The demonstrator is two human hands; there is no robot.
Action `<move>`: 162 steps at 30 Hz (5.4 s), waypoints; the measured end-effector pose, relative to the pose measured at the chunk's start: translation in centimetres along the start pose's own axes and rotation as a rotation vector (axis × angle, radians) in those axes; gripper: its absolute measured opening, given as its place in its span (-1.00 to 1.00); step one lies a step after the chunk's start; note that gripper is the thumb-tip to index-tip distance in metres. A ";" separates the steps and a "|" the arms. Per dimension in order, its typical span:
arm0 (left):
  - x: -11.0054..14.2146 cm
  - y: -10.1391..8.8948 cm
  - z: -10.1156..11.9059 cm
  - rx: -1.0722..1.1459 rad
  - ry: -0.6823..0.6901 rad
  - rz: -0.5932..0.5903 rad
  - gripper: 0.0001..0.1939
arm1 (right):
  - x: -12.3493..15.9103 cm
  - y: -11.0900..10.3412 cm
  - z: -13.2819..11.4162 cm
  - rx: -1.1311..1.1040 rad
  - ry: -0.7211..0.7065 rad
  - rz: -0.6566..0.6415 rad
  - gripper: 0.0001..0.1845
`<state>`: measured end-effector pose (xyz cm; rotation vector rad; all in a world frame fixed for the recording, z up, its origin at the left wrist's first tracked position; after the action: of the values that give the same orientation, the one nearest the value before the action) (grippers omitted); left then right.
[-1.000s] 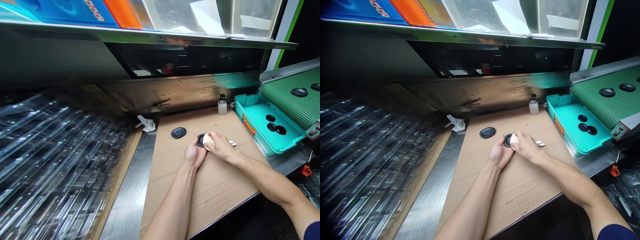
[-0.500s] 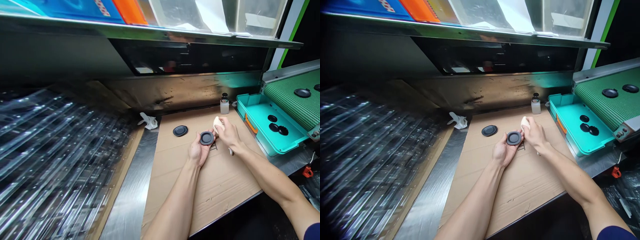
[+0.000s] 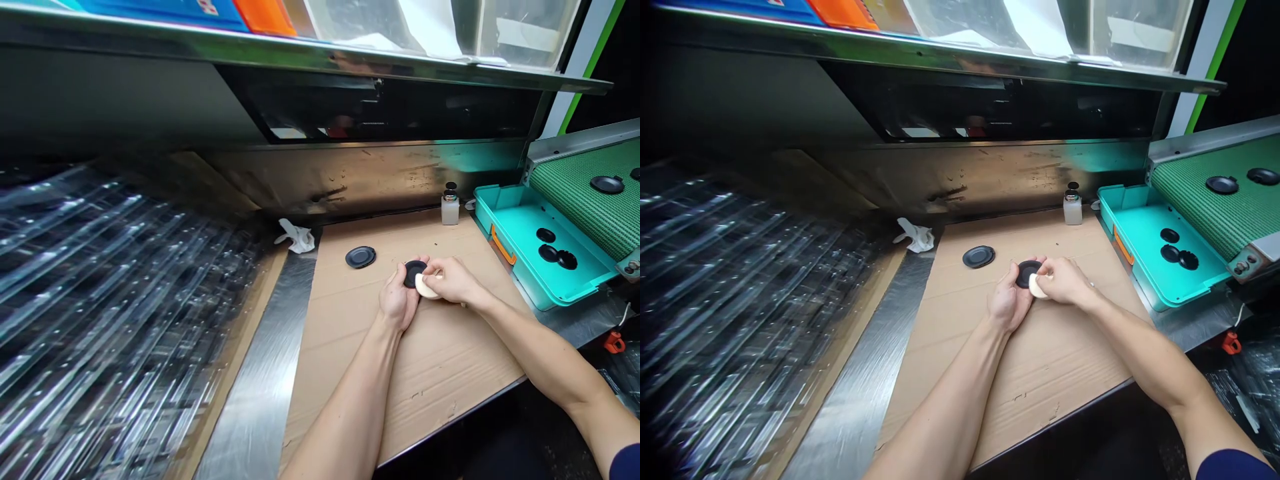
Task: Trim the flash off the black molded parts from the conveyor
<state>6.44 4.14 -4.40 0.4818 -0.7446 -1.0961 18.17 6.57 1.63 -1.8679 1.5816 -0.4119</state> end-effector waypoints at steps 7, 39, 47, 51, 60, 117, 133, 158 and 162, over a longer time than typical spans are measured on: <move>0.1 0.2 0.0 -0.031 0.032 -0.034 -0.67 | -0.3 0.4 1.3 -0.085 0.151 -0.042 -0.87; 1.6 1.3 1.5 0.114 -0.272 -0.098 -0.65 | -2.7 -5.0 4.2 -0.354 0.177 0.268 -0.58; 1.8 0.1 0.4 0.182 -0.497 0.015 -0.39 | -1.9 -7.0 2.2 0.416 -0.040 0.252 -0.75; 1.9 -0.3 0.3 0.158 -0.527 0.053 -0.23 | -0.3 -5.2 -0.7 0.552 -0.213 0.089 -0.70; 2.0 -0.2 0.0 -0.042 -0.481 0.083 -0.15 | 0.5 -2.5 -3.1 0.290 -0.409 -0.015 -0.73; 2.8 1.2 -0.5 -0.727 -0.207 0.018 -0.20 | 0.1 -1.4 -1.2 -0.097 -0.149 0.016 -0.75; 2.7 1.2 -1.0 -0.900 -0.082 -0.129 -0.17 | 0.2 -0.7 -1.8 -0.088 -0.297 -0.172 -0.78; 2.8 0.9 -1.4 -0.935 -0.153 -0.111 -0.21 | 0.6 0.1 -1.9 0.117 -0.382 -0.133 -0.85; 2.5 0.7 -0.9 -0.811 -0.233 0.002 -0.21 | 0.9 0.1 -2.3 0.295 -0.394 -0.096 -0.83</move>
<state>8.15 2.12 -3.76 -0.3400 -0.4387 -1.3550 16.82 5.09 3.13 -1.6768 1.1089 -0.2787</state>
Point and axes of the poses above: each hand's wrist, its own x-axis away from the middle knuckle, its own y-axis out of the palm, z = x × y, the point moved 9 cm from there along -x, towards the middle knuckle, and after that the axes turned 10 degrees about z, right-handed, at the moved point
